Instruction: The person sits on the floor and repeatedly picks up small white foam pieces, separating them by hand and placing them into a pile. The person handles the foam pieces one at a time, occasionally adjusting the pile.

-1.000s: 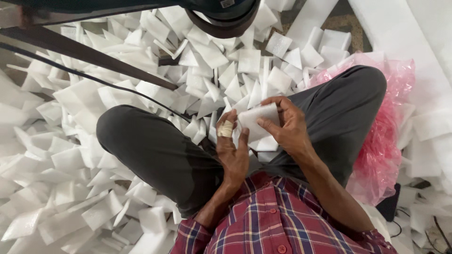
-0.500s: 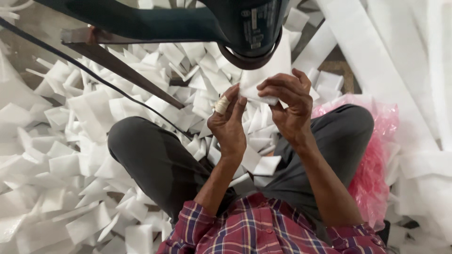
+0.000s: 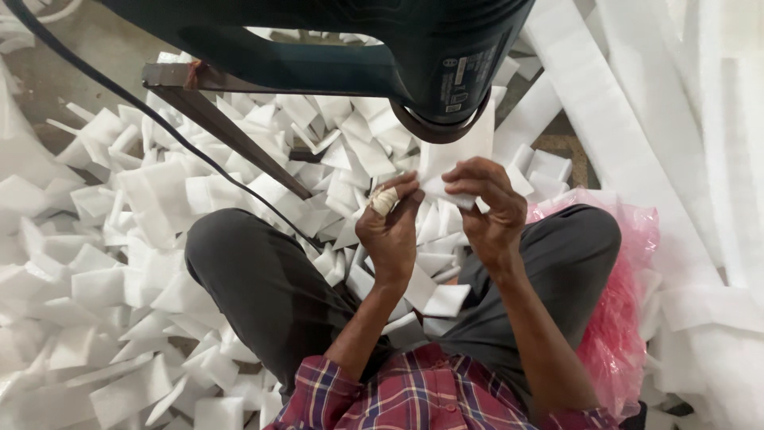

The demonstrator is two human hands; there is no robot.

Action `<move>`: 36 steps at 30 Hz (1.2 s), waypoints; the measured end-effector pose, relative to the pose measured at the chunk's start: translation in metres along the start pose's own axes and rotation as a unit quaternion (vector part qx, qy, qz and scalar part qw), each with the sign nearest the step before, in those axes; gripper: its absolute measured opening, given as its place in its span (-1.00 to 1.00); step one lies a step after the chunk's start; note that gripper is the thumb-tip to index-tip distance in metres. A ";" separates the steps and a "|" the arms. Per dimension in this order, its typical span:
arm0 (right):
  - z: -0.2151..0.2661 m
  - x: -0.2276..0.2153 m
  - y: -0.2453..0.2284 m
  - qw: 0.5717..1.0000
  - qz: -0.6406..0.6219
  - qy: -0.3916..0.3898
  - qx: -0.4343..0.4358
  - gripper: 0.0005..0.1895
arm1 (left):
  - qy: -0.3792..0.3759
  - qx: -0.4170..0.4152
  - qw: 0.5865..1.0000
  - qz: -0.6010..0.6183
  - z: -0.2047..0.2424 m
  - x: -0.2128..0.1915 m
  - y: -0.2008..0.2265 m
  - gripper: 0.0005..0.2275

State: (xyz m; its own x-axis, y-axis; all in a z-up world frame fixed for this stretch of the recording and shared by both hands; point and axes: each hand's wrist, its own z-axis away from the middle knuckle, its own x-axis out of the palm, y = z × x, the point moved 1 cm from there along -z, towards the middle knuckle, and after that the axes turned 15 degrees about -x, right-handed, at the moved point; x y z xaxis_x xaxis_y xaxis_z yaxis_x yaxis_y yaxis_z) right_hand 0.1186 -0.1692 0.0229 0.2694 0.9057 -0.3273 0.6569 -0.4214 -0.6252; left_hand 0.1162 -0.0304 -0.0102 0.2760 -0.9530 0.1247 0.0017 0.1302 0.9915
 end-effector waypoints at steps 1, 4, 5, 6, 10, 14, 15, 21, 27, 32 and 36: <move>0.004 -0.002 -0.002 1.000 -0.004 -0.001 0.006 -0.68 | -0.007 -0.011 1.000 0.005 0.004 -0.001 -0.001 -0.85; 0.019 -0.009 -0.006 1.000 0.003 -0.001 0.009 -0.68 | -0.023 -0.080 0.996 0.028 0.018 -0.004 -0.010 -0.83; 0.025 -0.011 -0.008 1.000 0.008 -0.002 0.007 -0.68 | -0.022 -0.123 0.991 0.044 0.022 -0.004 -0.014 -0.83; 0.031 -0.014 -0.010 1.000 0.010 -0.004 0.010 -0.68 | -0.021 -0.166 0.984 0.059 0.028 -0.004 -0.018 -0.82; 0.055 -0.022 -0.023 0.999 0.018 -0.015 0.037 -0.70 | -0.040 -0.213 0.973 0.080 0.054 -0.014 -0.028 -0.83; 0.077 -0.028 -0.042 0.997 0.008 -0.037 0.066 -0.69 | -0.052 -0.263 0.962 0.060 0.082 -0.032 -0.027 -0.84; 0.081 -0.030 -0.045 0.996 0.006 -0.047 0.072 -0.67 | -0.054 -0.275 0.958 0.063 0.086 -0.036 -0.027 -0.84; 0.105 -0.041 -0.053 0.990 0.014 -0.116 0.076 -0.47 | -0.048 -0.347 0.935 0.062 0.106 -0.061 -0.027 -0.81; 0.114 -0.049 -0.055 0.982 -0.011 -0.166 0.088 -0.53 | -0.140 -0.356 0.922 0.061 0.101 -0.083 -0.006 -0.78; 0.121 -0.053 -0.065 0.976 -0.066 -0.188 0.083 -0.70 | -0.173 -0.500 0.833 0.162 0.081 -0.080 -0.020 -0.50; 0.119 -0.057 -0.068 0.977 -0.039 -0.197 0.066 -0.70 | -0.204 -0.491 0.823 0.202 0.077 -0.076 -0.025 -0.47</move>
State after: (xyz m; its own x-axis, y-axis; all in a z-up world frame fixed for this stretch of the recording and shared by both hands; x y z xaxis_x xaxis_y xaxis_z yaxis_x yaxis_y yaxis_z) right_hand -0.0249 -0.1980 -0.0002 -0.0882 0.8580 -0.5059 0.5611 -0.3769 -0.7370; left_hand 0.0209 0.0176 -0.0419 0.0986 -0.7646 0.6369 0.8200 0.4251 0.3833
